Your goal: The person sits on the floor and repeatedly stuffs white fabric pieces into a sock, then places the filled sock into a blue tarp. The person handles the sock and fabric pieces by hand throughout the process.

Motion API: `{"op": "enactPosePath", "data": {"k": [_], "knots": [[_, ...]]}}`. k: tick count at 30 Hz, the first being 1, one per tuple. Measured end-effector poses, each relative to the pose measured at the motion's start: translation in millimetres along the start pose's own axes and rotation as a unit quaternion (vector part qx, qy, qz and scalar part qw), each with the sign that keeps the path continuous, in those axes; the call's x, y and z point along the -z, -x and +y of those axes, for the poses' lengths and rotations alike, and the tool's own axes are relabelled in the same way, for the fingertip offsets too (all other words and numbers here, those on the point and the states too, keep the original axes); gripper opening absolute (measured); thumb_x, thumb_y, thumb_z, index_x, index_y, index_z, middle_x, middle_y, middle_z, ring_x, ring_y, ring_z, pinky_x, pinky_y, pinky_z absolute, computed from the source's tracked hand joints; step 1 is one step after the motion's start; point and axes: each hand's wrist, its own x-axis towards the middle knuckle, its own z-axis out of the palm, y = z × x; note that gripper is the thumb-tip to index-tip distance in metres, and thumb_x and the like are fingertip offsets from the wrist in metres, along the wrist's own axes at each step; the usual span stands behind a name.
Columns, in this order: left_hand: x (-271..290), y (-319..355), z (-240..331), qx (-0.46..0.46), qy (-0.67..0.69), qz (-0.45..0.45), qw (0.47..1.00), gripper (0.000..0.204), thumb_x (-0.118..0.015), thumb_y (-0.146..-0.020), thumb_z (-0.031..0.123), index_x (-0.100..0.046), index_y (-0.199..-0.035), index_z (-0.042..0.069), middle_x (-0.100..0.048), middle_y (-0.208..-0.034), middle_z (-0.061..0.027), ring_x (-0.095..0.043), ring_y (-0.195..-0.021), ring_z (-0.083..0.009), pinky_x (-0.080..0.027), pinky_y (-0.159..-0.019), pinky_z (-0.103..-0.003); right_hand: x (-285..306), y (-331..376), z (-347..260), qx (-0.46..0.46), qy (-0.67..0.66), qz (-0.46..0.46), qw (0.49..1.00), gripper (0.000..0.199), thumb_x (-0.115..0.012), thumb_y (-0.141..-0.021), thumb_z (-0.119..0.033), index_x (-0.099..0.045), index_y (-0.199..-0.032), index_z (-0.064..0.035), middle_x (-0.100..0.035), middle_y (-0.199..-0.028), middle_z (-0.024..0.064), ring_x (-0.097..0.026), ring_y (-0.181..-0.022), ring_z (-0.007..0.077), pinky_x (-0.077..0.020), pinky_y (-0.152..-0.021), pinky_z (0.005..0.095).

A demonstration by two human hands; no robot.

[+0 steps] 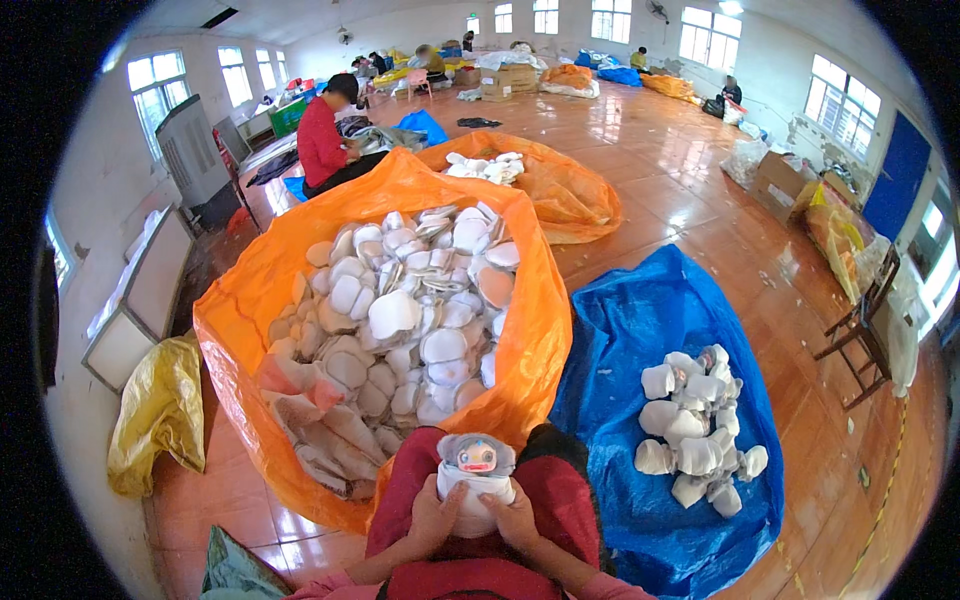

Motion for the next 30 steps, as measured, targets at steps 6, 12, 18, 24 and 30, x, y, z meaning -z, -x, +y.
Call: {"op": "enactPosePath", "data": {"k": [6, 12, 18, 24, 30], "knots": [[3.3, 2.8, 0.2, -0.04, -0.057, 0.003, 0.998, 0.04, -0.069, -0.087, 0.037, -0.063, -0.097, -0.001, -0.069, -0.086, -0.0188, -0.068, -0.078, -0.0292, -0.053, -0.069, -0.039, 13.8, -1.8, 1.9, -0.111, -0.005, -0.006, 0.994, 0.047, -0.065, -0.091, -0.024, -0.05, -0.129, -0.0013, -0.062, -0.118, 0.0094, -0.06, -0.102, 0.0176, -0.0472, -0.093, 0.0324], [-1.8, 6.1, -9.9, 0.004, 0.162, -0.064, 0.985, 0.028, -0.069, -0.089, 0.022, -0.065, -0.105, 0.0, -0.07, -0.092, -0.0076, -0.065, -0.082, -0.0161, -0.053, -0.072, -0.033, 17.1, -3.1, 6.5, -0.172, -0.039, -0.024, 0.984, 0.051, -0.069, -0.088, -0.022, -0.049, -0.13, -0.0012, -0.061, -0.12, 0.01, -0.061, -0.104, 0.0194, -0.0479, -0.093, 0.0342], [10.0, 3.5, 8.8, 0.063, 0.056, -0.155, 0.984, 0.038, -0.07, -0.089, 0.023, -0.061, -0.118, 0.001, -0.068, -0.105, -0.0094, -0.065, -0.093, -0.0167, -0.052, -0.081, -0.032, 11.8, -1.1, -1.9, -0.101, -0.088, 0.004, 0.991, 0.043, -0.071, -0.084, -0.009, -0.056, -0.124, -0.0038, -0.064, -0.118, 0.0082, -0.061, -0.106, 0.0192, -0.0483, -0.093, 0.0346], [22.3, -3.2, 3.0, 0.177, 0.13, -0.271, 0.937, 0.042, -0.071, -0.088, 0.025, -0.061, -0.12, 0.001, -0.068, -0.108, -0.009, -0.065, -0.095, -0.0172, -0.052, -0.082, -0.032, 12.8, 3.5, 1.3, -0.097, -0.099, -0.015, 0.99, 0.041, -0.069, -0.085, -0.005, -0.056, -0.124, -0.0034, -0.064, -0.117, 0.0075, -0.062, -0.105, 0.0189, -0.0482, -0.094, 0.035], [6.5, 6.4, -24.1, 0.076, 0.142, -0.216, 0.963, 0.038, -0.07, -0.088, 0.021, -0.062, -0.119, 0.0, -0.068, -0.105, -0.0077, -0.064, -0.091, -0.015, -0.052, -0.081, -0.031, 6.2, 4.6, 2.2, -0.052, -0.065, 0.008, 0.996, 0.037, -0.065, -0.087, 0.0, -0.056, -0.123, -0.0026, -0.064, -0.116, 0.008, -0.062, -0.103, 0.0186, -0.0493, -0.092, 0.0338]]}}
